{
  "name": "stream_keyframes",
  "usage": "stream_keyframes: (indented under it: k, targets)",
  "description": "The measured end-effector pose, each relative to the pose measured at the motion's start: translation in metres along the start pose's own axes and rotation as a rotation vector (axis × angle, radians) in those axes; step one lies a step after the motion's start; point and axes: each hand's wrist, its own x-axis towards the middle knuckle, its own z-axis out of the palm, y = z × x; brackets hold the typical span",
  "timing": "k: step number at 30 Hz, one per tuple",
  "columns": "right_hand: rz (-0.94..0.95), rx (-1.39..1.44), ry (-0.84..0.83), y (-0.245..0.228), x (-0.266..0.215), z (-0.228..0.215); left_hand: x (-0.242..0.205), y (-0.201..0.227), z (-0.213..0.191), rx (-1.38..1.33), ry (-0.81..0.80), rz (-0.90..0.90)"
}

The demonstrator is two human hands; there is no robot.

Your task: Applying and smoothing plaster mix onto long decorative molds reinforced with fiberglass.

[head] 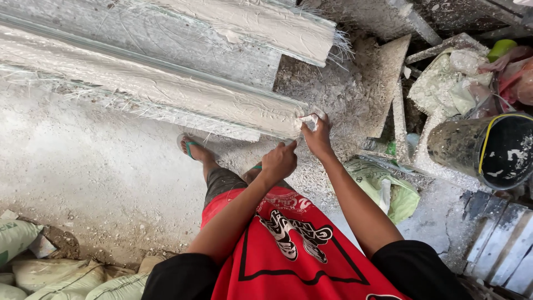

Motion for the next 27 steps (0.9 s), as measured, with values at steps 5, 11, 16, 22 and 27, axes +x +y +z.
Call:
stream_keyframes:
  k: [5, 11, 16, 22, 27]
  targets:
    - [-0.036, -0.031, 0.019, 0.008, 0.001, 0.001, 0.001, -0.001, 0.003, -0.123, 0.087, -0.082]
    - [-0.110, -0.111, -0.001, -0.019, -0.003, -0.016, -0.007, -0.044, -0.022, -0.170, 0.262, -0.220]
    - [-0.131, -0.257, -0.016, -0.089, -0.014, -0.059, -0.025, -0.046, -0.047, -0.130, 0.341, -0.268]
    - [-0.610, -0.625, -0.345, -0.104, 0.004, -0.073, -0.015, -0.034, -0.019, -0.009, 0.303, -0.256]
    - [-0.838, -0.876, -0.504, -0.141, 0.032, -0.047, -0.013, -0.054, -0.030, 0.091, 0.376, -0.307]
